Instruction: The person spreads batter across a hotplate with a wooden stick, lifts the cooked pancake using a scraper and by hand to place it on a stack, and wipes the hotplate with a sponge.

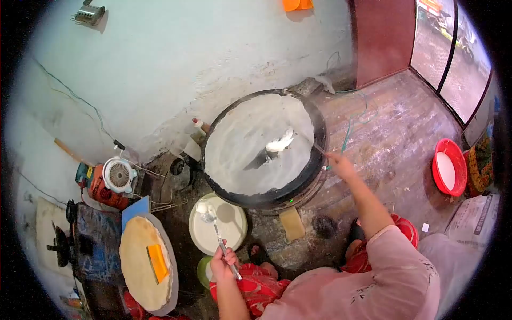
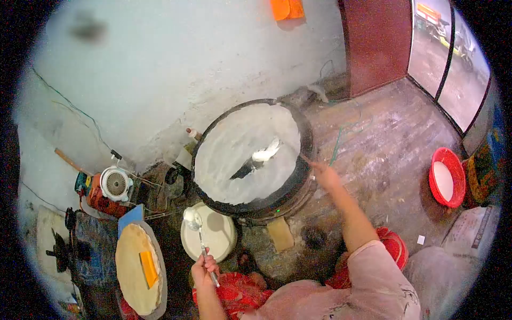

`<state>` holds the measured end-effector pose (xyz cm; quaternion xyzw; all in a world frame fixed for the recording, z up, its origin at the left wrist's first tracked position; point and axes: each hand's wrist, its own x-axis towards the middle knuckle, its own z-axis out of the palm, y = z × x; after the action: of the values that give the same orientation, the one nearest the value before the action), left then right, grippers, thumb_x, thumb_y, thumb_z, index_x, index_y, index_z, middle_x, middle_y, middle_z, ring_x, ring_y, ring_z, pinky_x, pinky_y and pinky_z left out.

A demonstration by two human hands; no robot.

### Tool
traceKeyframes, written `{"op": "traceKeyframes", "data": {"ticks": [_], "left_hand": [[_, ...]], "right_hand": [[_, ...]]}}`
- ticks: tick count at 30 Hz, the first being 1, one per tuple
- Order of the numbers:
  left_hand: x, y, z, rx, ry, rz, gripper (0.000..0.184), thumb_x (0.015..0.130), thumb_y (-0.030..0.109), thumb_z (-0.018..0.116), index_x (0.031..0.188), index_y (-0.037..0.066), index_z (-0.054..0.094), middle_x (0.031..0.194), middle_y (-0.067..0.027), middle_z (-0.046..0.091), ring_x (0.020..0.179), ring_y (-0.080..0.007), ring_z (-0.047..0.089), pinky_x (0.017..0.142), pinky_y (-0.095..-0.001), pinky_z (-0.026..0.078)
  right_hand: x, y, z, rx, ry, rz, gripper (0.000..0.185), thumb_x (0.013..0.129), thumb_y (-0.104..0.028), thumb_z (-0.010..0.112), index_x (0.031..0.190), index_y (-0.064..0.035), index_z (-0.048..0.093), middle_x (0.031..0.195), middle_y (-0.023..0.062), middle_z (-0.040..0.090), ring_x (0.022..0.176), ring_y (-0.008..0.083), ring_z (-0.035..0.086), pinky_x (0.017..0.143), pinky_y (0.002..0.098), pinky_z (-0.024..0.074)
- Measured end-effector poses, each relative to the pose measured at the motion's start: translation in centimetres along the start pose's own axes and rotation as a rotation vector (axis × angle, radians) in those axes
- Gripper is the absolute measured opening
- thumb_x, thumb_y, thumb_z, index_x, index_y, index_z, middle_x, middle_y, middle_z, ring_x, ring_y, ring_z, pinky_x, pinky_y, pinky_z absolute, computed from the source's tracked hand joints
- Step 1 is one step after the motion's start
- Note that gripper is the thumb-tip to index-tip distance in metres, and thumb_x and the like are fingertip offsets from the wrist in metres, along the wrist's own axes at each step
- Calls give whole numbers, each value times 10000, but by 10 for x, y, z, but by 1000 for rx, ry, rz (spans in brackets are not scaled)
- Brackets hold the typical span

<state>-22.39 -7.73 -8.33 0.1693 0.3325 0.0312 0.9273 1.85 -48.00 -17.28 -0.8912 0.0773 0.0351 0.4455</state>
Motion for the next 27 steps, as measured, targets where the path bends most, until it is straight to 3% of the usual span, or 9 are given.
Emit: {"op": "traceKeyframes", "data": {"ticks": [5, 7, 8, 10, 14, 17, 22, 25, 27], "left_hand": [[-3, -1, 3, 43, -36, -25, 282, 930, 187, 368, 1129, 26, 486, 717, -76, 457, 512, -118, 392, 412, -227, 344], [-12, -4, 8, 87, -16, 9, 309, 932, 178, 366, 1174, 9, 459, 719, -70, 446, 513, -112, 387, 406, -220, 340], [-15, -4, 8, 81, -16, 10, 309, 932, 178, 366, 1174, 9, 459, 719, -70, 446, 513, -112, 387, 406, -220, 340], [-21, -3, 5, 117, -73, 6, 318, 928, 175, 374, 1190, 11, 450, 720, -76, 445, 518, -115, 390, 410, -224, 341], [-22, -1, 7, 226, -141, -13, 283, 910, 193, 402, 1157, 78, 479, 723, -82, 475, 509, -130, 409, 427, -240, 342], [-31, -1, 16, 240, -170, -15, 304, 907, 179, 409, 1177, 52, 463, 719, -96, 493, 507, -134, 424, 420, -245, 348], [-44, -1, 20, 403, -157, 21, 273, 911, 162, 399, 1159, 84, 481, 702, -107, 531, 488, -147, 433, 404, -260, 337], [-43, -10, 29, 460, -143, 60, 256, 909, 164, 405, 1143, 84, 471, 688, -109, 530, 482, -152, 434, 398, -264, 340], [-40, -15, 39, 508, -100, 81, 245, 905, 162, 407, 1131, 83, 457, 680, -107, 519, 490, -158, 442, 401, -266, 345]], "right_hand": [[-31, -32, 41, -107, -7, -233, 261, 866, -248, 470, 1088, -222, 604, 824, 141, 634, 733, 287, 624, 666, 407, 485], [-41, -42, 18, 48, -178, -243, 277, 877, -126, 460, 1128, -117, 575, 710, 103, 622, 606, 152, 604, 567, 316, 480], [-43, -34, 16, 43, -180, -246, 277, 877, -126, 460, 1128, -117, 575, 710, 103, 622, 606, 152, 604, 567, 316, 480], [-54, -17, 16, 166, 113, -21, 279, 886, -104, 437, 1127, -118, 577, 668, 94, 602, 543, 132, 588, 536, 304, 476], [-83, -20, 89, 94, 129, -134, 285, 872, -140, 461, 1133, -96, 564, 673, 123, 619, 564, 183, 616, 565, 308, 490], [-87, -58, 93, 74, -30, -163, 299, 856, -150, 478, 1140, -90, 551, 707, 150, 624, 591, 198, 629, 592, 323, 500], [-85, -54, 82, 250, 61, -157, 304, 842, -154, 489, 1136, -106, 550, 752, 183, 616, 646, 251, 633, 635, 369, 492], [-113, -67, 101, 85, 77, -189, 272, 845, -158, 481, 1097, -114, 572, 815, 202, 610, 751, 350, 597, 668, 424, 471], [-113, -81, 107, 8, 10, -206, 257, 857, -180, 482, 1084, -107, 578, 809, 194, 612, 749, 337, 604, 655, 406, 473]]}}
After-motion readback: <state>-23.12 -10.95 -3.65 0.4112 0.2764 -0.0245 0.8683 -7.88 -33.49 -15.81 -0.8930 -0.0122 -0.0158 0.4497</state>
